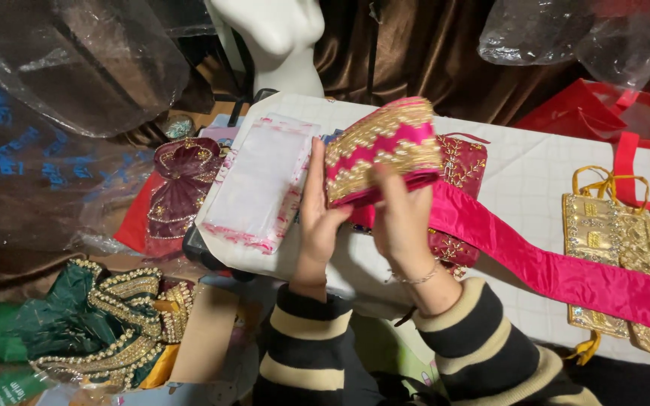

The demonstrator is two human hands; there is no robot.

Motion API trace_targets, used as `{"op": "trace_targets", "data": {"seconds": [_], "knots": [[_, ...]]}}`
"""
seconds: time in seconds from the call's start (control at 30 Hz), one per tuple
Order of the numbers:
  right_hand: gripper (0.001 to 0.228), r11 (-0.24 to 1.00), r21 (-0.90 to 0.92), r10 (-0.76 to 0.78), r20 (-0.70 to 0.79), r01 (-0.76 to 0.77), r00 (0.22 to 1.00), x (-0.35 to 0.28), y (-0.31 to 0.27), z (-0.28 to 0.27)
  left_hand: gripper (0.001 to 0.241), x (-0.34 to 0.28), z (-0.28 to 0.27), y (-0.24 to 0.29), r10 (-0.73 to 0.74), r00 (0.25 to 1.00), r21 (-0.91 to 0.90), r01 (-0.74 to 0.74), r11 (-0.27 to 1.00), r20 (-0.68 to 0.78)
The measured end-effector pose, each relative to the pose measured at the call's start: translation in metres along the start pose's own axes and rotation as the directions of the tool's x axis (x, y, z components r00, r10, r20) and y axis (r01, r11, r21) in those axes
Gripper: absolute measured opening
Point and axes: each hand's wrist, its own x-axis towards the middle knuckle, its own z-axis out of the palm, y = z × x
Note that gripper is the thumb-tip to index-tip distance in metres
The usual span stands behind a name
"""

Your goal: Inspecting and organizing decorative embroidered fabric belts on a table

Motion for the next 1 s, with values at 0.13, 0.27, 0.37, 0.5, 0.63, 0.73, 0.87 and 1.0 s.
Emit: {"op": "trace_targets", "data": {"seconds": [0.13,0.27,0.37,0.5,0.63,0.73,0.87,1.0], "knots": [[0.021,0.942,0.316,0.160,-0.124,-0.114,0.979,-0.008,-0.044,0.010,0.080,0.000,0.021,-0.008,-0.116,0.990,-0.185,0.099,0.978,-0.081],[0.021,0.831,0.461,0.331,0.039,-0.311,0.943,-0.010,-0.050,-0.015,0.051,-0.009,0.013,-0.054,-0.374,0.922,-0.639,0.230,0.734,-0.097],[0.026,0.806,0.448,0.393,0.083,-0.387,0.916,-0.016,-0.046,-0.032,0.051,-0.012,0.014,-0.052,-0.402,0.914,-0.696,0.253,0.672,-0.056],[0.031,0.831,0.346,0.444,0.059,-0.436,0.894,-0.014,-0.046,-0.058,0.064,-0.013,0.024,-0.019,-0.475,0.878,-0.671,0.314,0.671,-0.064],[0.045,0.896,0.143,0.431,-0.060,-0.420,0.900,-0.021,-0.070,-0.050,0.074,-0.008,0.028,0.006,-0.476,0.874,-0.627,0.316,0.712,-0.100],[0.109,0.966,-0.231,0.124,0.006,-0.119,0.992,-0.029,-0.087,-0.053,0.079,-0.005,0.035,0.032,-0.483,0.861,-0.555,0.326,0.765,-0.160],[0.119,0.578,-0.580,-0.193,0.587,0.574,0.787,-0.033,-0.098,-0.070,0.086,-0.003,0.066,0.071,-0.376,0.919,-0.415,0.298,0.860,-0.119],[0.129,0.289,-0.597,-0.358,0.658,0.749,0.663,-0.034,-0.102,-0.069,0.093,-0.012,0.107,0.081,-0.164,0.986,-0.297,0.164,0.941,0.024]]}}
